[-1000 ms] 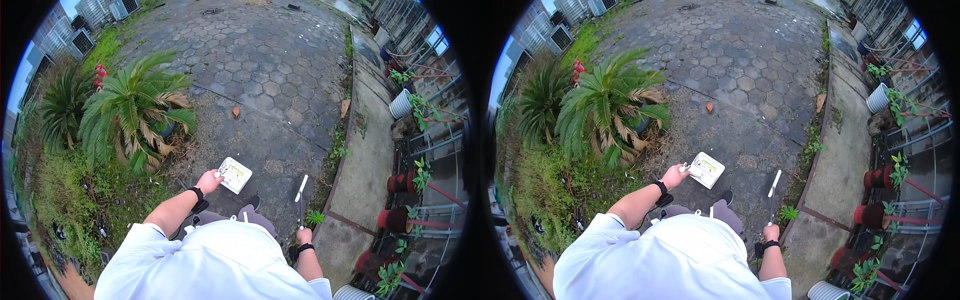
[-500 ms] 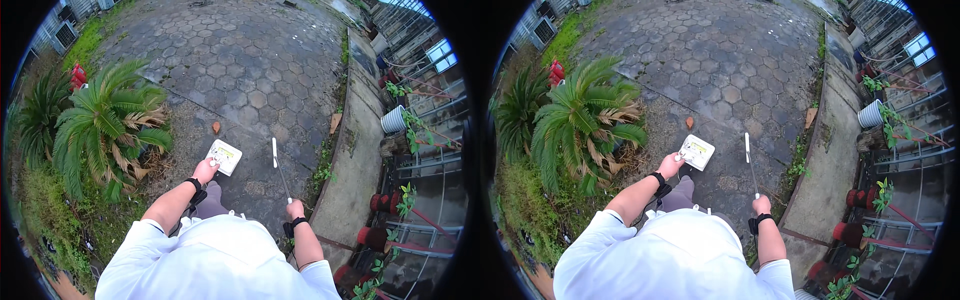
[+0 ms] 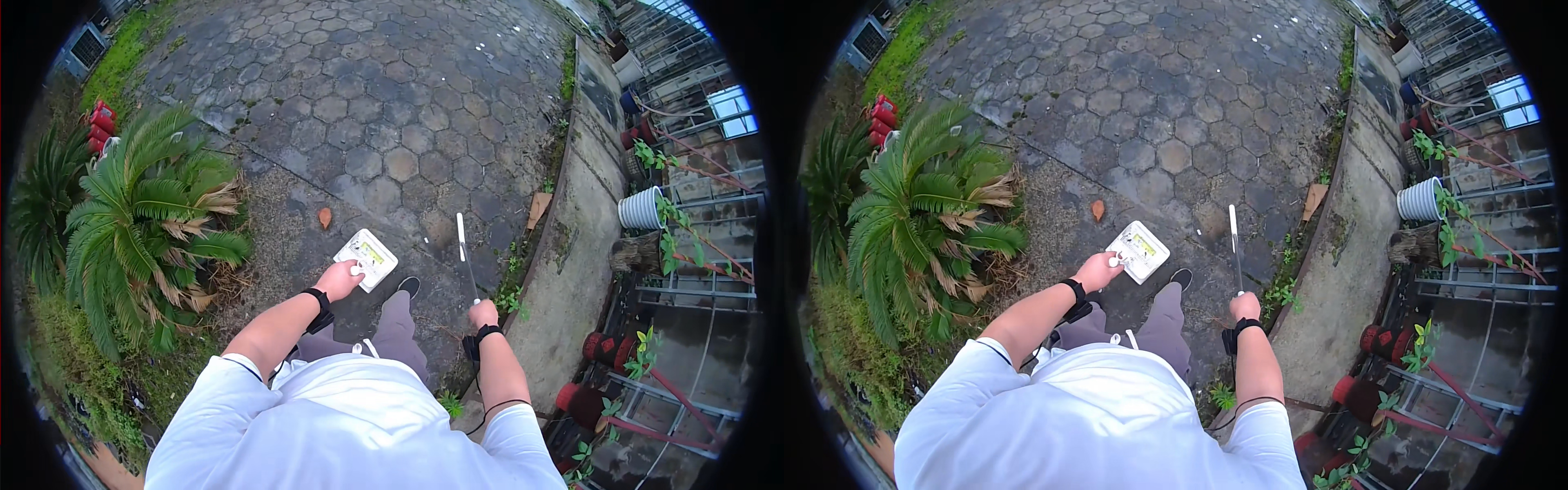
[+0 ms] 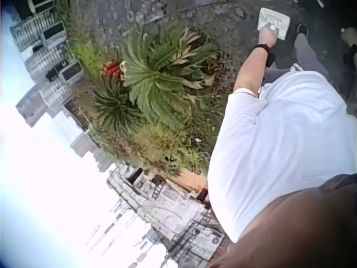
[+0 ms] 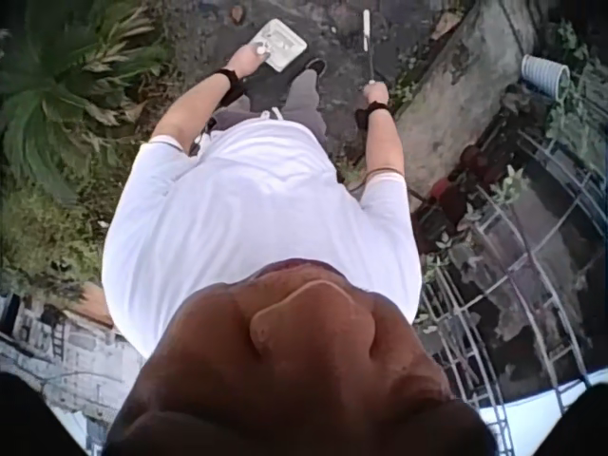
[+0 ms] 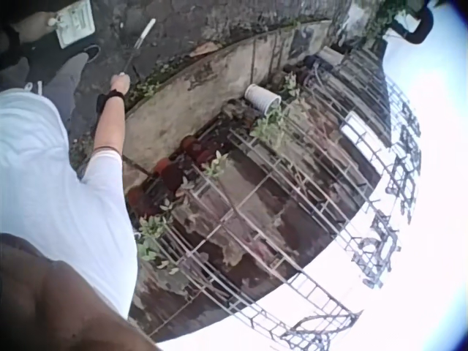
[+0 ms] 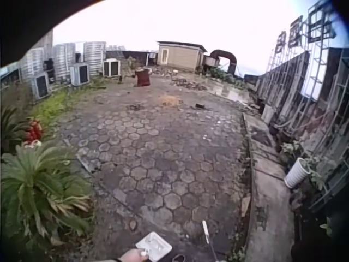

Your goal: Sweep trash and debris into a dustpan on an outdoor rooftop.

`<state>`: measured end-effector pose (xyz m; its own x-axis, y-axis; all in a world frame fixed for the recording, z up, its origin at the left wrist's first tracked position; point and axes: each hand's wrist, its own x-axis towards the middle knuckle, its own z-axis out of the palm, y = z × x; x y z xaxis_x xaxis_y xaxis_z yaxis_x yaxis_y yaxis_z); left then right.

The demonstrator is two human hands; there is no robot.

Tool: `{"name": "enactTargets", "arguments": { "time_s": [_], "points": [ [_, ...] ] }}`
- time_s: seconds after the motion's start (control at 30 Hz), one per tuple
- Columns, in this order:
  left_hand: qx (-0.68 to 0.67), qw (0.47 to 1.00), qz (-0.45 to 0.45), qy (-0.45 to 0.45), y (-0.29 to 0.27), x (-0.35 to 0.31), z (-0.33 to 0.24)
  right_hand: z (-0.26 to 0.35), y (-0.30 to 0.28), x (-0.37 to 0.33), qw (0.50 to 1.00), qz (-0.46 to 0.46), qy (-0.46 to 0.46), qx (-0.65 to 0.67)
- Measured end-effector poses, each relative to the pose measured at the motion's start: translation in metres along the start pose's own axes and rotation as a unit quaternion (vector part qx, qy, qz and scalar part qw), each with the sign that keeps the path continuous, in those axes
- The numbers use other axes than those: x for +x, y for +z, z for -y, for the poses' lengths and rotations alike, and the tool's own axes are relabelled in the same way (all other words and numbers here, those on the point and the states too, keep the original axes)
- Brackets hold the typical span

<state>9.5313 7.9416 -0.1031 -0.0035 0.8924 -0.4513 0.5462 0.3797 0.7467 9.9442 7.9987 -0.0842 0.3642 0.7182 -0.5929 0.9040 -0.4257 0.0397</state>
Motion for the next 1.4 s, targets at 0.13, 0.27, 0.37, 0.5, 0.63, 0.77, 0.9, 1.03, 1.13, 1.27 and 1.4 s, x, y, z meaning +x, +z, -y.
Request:
{"name": "enactTargets", "arguments": {
  "time_s": [0.13, 0.27, 0.37, 0.5, 0.63, 0.77, 0.9, 1.03, 1.13, 1.27, 1.4],
  "points": [
    [0.031, 0.999, 0.034, -0.012, 0.029, 0.042, -0.043, 0.005, -0.019, 0.063, 1.000, 0.011, 0.006, -0.013],
    [0.038, 0.997, 0.056, -0.038, 0.052, 0.075, -0.090, 0.006, -0.036, 0.088, 0.985, 0.109, -0.107, -0.084],
    [0.060, 0.995, 0.062, -0.055, 0.070, 0.092, -0.114, 0.005, -0.045, 0.077, 0.961, 0.168, -0.196, -0.098],
    [0.061, 0.995, 0.046, -0.060, 0.076, 0.104, -0.128, -0.004, -0.072, 0.063, 0.943, 0.213, -0.237, -0.099],
    [0.078, 0.994, 0.039, -0.072, 0.061, 0.120, -0.132, -0.024, -0.113, 0.072, 0.940, 0.246, -0.237, 0.000],
    [0.048, 0.996, -0.013, -0.075, 0.027, 0.144, -0.139, -0.036, -0.140, 0.091, 0.945, 0.248, -0.197, 0.085],
    [-0.016, 0.998, -0.034, -0.056, -0.020, 0.167, -0.157, -0.020, -0.148, 0.117, 0.955, 0.165, -0.200, 0.142],
    [-0.107, 0.993, -0.053, -0.013, -0.062, 0.203, -0.169, 0.022, -0.152, 0.157, 0.970, 0.071, -0.211, 0.096],
    [-0.243, 0.965, -0.003, -0.096, -0.101, 0.238, -0.181, 0.063, -0.164, 0.185, 0.977, 0.079, -0.149, 0.128],
    [-0.300, 0.951, -0.008, -0.073, -0.149, 0.287, -0.180, 0.129, -0.194, 0.206, 0.966, 0.066, -0.109, 0.224],
    [-0.247, 0.967, -0.023, -0.048, -0.178, 0.329, -0.166, 0.205, -0.229, 0.227, 0.927, 0.131, -0.013, 0.352]
  ]
}}
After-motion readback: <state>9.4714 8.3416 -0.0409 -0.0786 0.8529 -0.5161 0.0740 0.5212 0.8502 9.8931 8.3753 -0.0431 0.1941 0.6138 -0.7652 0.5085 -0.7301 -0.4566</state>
